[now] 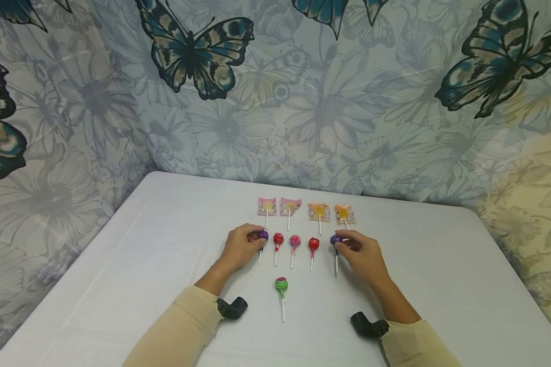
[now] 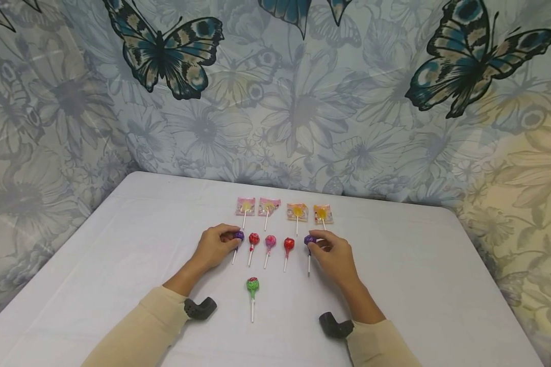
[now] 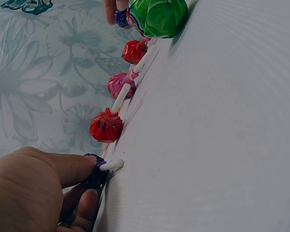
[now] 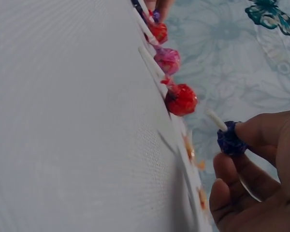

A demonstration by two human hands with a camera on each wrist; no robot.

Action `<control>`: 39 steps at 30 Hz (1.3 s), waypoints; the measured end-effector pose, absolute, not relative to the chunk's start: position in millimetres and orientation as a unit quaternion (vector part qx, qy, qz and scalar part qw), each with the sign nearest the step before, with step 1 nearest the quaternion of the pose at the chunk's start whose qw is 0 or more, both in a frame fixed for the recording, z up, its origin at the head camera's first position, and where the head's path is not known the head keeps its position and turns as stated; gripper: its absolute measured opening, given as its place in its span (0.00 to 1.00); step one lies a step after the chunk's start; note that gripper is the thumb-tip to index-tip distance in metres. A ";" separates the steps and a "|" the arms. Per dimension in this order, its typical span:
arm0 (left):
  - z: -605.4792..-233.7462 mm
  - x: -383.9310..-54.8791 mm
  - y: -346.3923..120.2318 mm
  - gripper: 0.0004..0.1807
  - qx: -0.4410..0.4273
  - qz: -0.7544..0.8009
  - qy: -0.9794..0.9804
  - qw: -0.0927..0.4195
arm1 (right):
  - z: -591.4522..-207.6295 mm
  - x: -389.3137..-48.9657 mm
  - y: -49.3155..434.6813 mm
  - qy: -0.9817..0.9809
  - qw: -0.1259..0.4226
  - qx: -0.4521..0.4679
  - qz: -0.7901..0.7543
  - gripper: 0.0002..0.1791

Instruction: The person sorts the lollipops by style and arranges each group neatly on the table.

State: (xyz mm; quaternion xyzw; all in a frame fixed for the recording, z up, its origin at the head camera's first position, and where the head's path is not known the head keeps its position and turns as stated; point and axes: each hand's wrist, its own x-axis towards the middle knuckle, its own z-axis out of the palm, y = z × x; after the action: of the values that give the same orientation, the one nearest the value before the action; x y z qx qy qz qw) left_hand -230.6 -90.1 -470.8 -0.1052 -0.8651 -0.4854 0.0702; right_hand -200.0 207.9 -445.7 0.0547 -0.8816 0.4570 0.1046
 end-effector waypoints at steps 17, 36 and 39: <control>-471.6 -230.5 -90.1 0.14 -0.108 -0.486 -0.864 0.077 | -455.4 -204.1 207.0 -0.912 0.072 0.029 0.403 0.14; -469.9 -229.3 -90.2 0.14 -0.114 -0.486 -0.863 0.078 | -456.5 -201.7 207.2 -0.925 0.063 0.025 0.374 0.15; -470.6 -230.1 -91.4 0.14 -0.111 -0.484 -0.865 0.079 | -457.8 -202.2 206.7 -0.923 0.066 0.028 0.377 0.15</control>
State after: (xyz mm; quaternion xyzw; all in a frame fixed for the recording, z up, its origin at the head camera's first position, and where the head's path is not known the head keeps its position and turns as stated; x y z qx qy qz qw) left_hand -230.1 -91.4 -470.6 -0.1110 -0.8645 -0.4838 0.0788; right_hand -202.2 206.7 -457.8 0.0285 -0.9232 0.3774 0.0665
